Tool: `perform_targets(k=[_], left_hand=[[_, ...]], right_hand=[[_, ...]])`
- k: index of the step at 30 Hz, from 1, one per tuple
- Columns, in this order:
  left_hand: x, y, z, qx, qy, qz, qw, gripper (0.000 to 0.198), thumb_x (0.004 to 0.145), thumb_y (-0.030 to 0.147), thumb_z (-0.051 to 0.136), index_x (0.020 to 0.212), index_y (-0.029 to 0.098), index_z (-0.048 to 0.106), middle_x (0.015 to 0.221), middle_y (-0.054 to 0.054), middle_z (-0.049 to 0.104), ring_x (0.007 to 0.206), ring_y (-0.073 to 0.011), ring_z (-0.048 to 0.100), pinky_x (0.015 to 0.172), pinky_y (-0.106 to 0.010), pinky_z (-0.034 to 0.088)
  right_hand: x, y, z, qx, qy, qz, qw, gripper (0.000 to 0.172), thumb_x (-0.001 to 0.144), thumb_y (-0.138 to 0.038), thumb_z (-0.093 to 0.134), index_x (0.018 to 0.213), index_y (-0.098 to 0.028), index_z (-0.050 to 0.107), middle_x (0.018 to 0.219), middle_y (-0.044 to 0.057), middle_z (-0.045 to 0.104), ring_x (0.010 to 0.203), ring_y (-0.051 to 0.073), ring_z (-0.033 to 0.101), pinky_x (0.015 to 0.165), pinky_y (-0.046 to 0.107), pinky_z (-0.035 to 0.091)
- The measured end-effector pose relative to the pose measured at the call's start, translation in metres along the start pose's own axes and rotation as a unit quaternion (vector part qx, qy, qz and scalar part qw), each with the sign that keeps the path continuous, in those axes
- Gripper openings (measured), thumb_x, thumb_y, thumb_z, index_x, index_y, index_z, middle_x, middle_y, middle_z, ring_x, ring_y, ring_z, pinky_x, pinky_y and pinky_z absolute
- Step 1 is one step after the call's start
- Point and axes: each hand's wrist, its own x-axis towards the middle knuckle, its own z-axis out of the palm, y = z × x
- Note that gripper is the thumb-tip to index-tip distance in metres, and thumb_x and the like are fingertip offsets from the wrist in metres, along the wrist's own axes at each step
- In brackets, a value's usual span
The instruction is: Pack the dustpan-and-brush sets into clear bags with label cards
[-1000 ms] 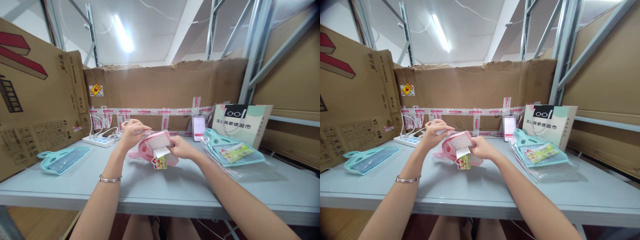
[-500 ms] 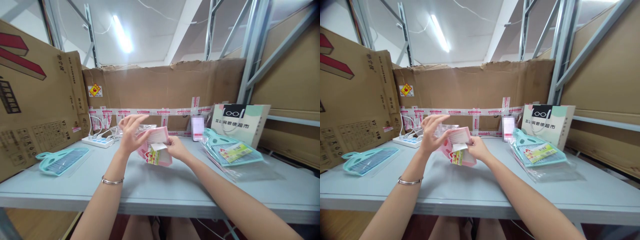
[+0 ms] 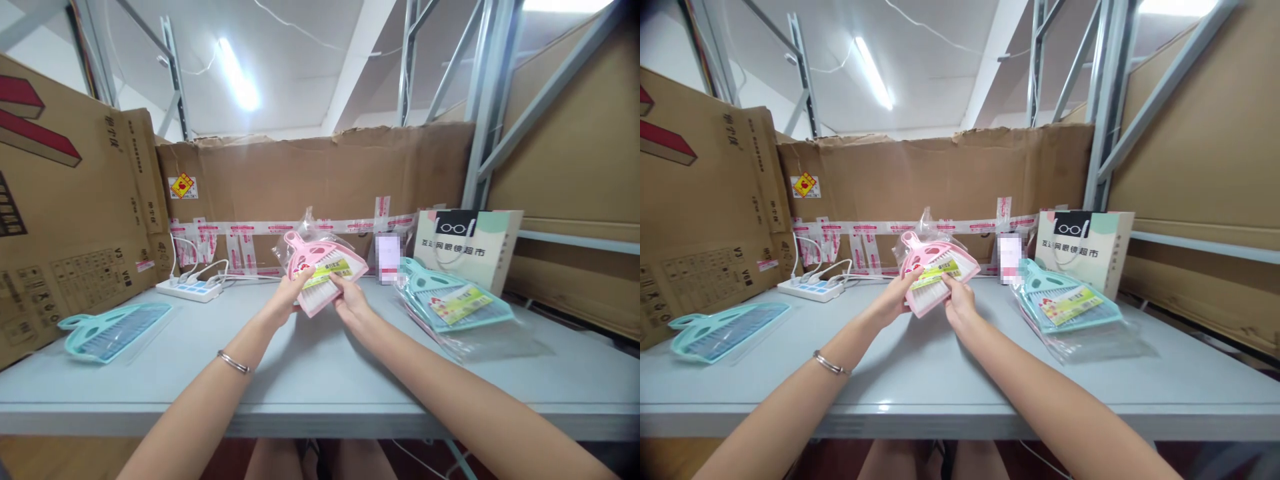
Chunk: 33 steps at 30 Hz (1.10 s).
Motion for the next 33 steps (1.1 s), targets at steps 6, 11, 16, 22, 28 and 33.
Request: perform_targets(k=[6, 11, 16, 22, 28, 33], left_hand=[[0.005, -0.014, 0.004, -0.1, 0.071, -0.024, 0.992, 0.045, 0.065, 0.032, 0.071, 0.103, 0.015, 0.054, 0.107, -0.013, 0.063, 0.085, -0.0216, 0.064, 0.067, -0.031, 0.052], [0.005, -0.011, -0.007, -0.082, 0.08, -0.024, 0.993, 0.061, 0.058, 0.021, 0.076, 0.11, 0.018, 0.044, 0.107, -0.012, 0.063, 0.081, -0.019, 0.064, 0.065, -0.03, 0.053], [0.003, -0.002, -0.021, -0.073, 0.0, -0.011, 0.997, 0.054, 0.055, 0.02, 0.077, 0.104, 0.018, 0.055, 0.102, -0.008, 0.067, 0.087, -0.0215, 0.064, 0.074, -0.031, 0.053], [0.013, -0.009, -0.035, -0.052, -0.003, -0.099, 0.994, 0.036, 0.059, 0.022, 0.072, 0.093, 0.014, 0.063, 0.096, -0.011, 0.069, 0.086, -0.0234, 0.066, 0.076, -0.033, 0.052], [0.016, -0.019, -0.047, -0.026, -0.058, -0.189, 0.98, 0.028, 0.059, 0.019, 0.069, 0.085, 0.01, 0.062, 0.083, -0.012, 0.07, 0.076, -0.0213, 0.067, 0.072, -0.029, 0.052], [0.024, -0.031, -0.053, 0.013, -0.024, -0.234, 0.972, 0.034, 0.059, 0.029, 0.071, 0.087, 0.014, 0.06, 0.08, -0.007, 0.07, 0.071, -0.0175, 0.065, 0.063, -0.025, 0.05]], right_hand=[[0.0, 0.011, -0.002, -0.003, 0.002, -0.022, 1.0, 0.023, 0.062, -0.007, 0.064, 0.081, -0.019, 0.06, 0.09, 0.003, 0.07, 0.094, 0.02, 0.064, 0.083, 0.032, 0.054], [0.01, 0.006, -0.006, -0.018, -0.033, 0.012, 0.999, 0.027, 0.063, -0.005, 0.062, 0.086, -0.019, 0.059, 0.088, 0.002, 0.07, 0.088, 0.019, 0.066, 0.079, 0.032, 0.055], [0.015, -0.009, -0.011, -0.086, -0.071, 0.085, 0.99, 0.018, 0.073, -0.021, 0.064, 0.09, -0.018, 0.059, 0.081, 0.003, 0.071, 0.074, 0.015, 0.067, 0.066, 0.028, 0.055], [0.017, -0.021, -0.019, -0.142, -0.092, 0.147, 0.975, 0.015, 0.073, -0.017, 0.064, 0.087, -0.015, 0.06, 0.071, 0.002, 0.069, 0.06, 0.012, 0.065, 0.056, 0.023, 0.053], [0.026, -0.023, -0.037, -0.224, -0.167, 0.181, 0.943, 0.021, 0.066, -0.001, 0.064, 0.084, -0.011, 0.061, 0.065, 0.005, 0.068, 0.057, 0.014, 0.065, 0.054, 0.023, 0.053], [0.026, -0.023, -0.041, -0.257, -0.229, 0.214, 0.914, 0.016, 0.072, -0.009, 0.064, 0.088, -0.008, 0.062, 0.077, 0.008, 0.07, 0.064, 0.012, 0.065, 0.058, 0.019, 0.054]])
